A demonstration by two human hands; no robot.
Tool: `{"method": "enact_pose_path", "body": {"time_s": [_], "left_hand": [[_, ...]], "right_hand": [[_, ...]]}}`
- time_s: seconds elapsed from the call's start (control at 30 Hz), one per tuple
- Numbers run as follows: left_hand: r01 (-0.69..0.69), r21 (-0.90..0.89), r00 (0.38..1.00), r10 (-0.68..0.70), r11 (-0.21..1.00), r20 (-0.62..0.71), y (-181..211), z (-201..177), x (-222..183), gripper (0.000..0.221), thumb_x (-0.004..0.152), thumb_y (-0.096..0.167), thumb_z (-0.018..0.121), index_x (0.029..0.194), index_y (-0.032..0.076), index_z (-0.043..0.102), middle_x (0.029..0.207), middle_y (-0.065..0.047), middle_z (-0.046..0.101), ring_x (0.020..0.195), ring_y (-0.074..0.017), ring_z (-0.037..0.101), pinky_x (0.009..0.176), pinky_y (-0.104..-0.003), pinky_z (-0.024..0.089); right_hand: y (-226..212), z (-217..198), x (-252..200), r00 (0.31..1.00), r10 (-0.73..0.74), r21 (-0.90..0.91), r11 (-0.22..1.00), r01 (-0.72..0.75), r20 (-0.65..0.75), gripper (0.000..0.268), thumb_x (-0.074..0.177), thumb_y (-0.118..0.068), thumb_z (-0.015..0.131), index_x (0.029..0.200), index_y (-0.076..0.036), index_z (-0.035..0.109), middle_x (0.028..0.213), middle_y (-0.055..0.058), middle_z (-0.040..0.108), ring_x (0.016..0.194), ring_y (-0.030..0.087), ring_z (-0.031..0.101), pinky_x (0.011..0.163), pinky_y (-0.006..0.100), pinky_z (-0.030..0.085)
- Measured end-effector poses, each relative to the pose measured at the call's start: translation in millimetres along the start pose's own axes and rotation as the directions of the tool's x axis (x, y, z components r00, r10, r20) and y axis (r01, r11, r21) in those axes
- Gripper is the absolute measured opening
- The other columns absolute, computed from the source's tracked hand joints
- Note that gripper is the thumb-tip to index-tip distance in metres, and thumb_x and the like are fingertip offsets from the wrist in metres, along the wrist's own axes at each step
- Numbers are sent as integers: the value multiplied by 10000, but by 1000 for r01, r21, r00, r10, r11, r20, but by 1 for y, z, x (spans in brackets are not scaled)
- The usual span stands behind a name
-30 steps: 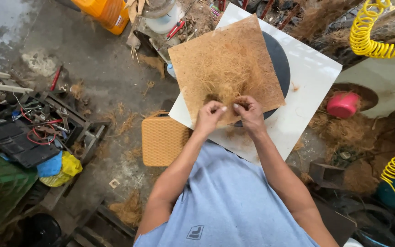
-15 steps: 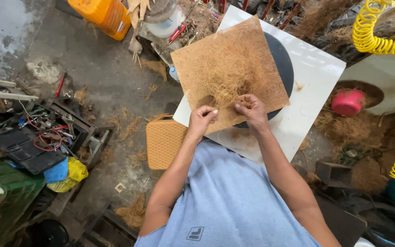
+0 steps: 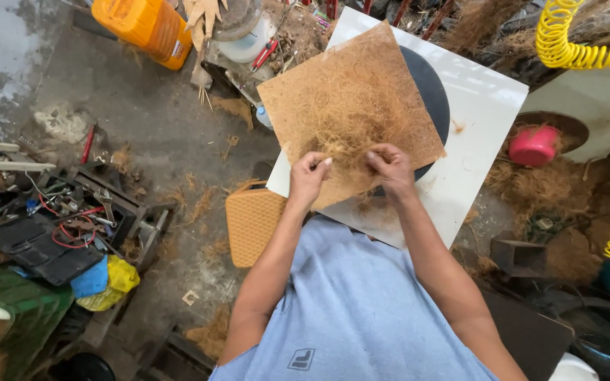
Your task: Adding and shaping coconut fiber onto a hat mold to create a hat, followed by applying a spray.
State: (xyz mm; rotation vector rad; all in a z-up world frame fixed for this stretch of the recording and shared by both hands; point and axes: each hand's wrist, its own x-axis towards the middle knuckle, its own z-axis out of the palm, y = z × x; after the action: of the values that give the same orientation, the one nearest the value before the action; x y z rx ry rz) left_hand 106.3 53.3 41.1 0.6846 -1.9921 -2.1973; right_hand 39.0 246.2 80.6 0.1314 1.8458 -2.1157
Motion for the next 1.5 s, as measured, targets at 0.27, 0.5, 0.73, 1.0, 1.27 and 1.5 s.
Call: {"method": "enact_pose_path", "body": {"time_s": [0.27,0.5,0.73,1.0,1.27,1.5], "left_hand": [[148,-41,974,-139,988,177,36,20,-11,655,867,236,851,1381,57,487,1207,-208,648,1054,-270,681,836,-411,624],[125,-154,992,-118,980,55,-28,20,9,505,817,51,857,1252,69,601,936,-53,754,768,-56,695,699,-204,604],[64,-209,998,-63,976,10,-32,24,14,547,812,49,876,1278,56,591,956,-71,772,734,-3,654,692,-152,559],[34,-165,988,-58,986,-143,-77,13,26,366,832,-28,798,1165,46,664,807,-14,705,668,-53,682,640,-179,555],[55,11,978,-52,998,-202,-49,1,20,303,777,-6,754,1064,85,721,916,-75,715,810,-137,698,765,-270,591],[-286,413,951,308,865,13,16,8,-13,574,780,277,868,1288,123,650,1161,-93,594,1073,-279,654,919,-427,576]], "right_hand": [[23,8,10,999,-30,-3,1000,30,-19,164,970,-88,766,1086,18,720,844,156,745,754,202,740,653,367,625],[47,-18,20,999,6,-30,1000,-8,-53,200,989,-88,745,1155,14,703,908,151,734,789,186,720,657,342,624],[18,-12,-5,973,220,-93,973,-213,75,405,823,9,812,1196,9,655,877,74,656,710,167,700,596,333,631],[77,-39,21,976,181,-113,974,-195,-124,220,874,-21,778,1084,-18,712,787,95,699,617,171,703,525,290,602],[113,-56,41,981,103,-240,960,-142,-166,87,890,-83,789,954,-54,738,701,85,671,580,152,663,463,294,542],[89,-33,29,968,10,-368,924,-104,-249,95,879,-166,808,826,-116,747,632,30,651,562,114,604,493,255,478]]}}
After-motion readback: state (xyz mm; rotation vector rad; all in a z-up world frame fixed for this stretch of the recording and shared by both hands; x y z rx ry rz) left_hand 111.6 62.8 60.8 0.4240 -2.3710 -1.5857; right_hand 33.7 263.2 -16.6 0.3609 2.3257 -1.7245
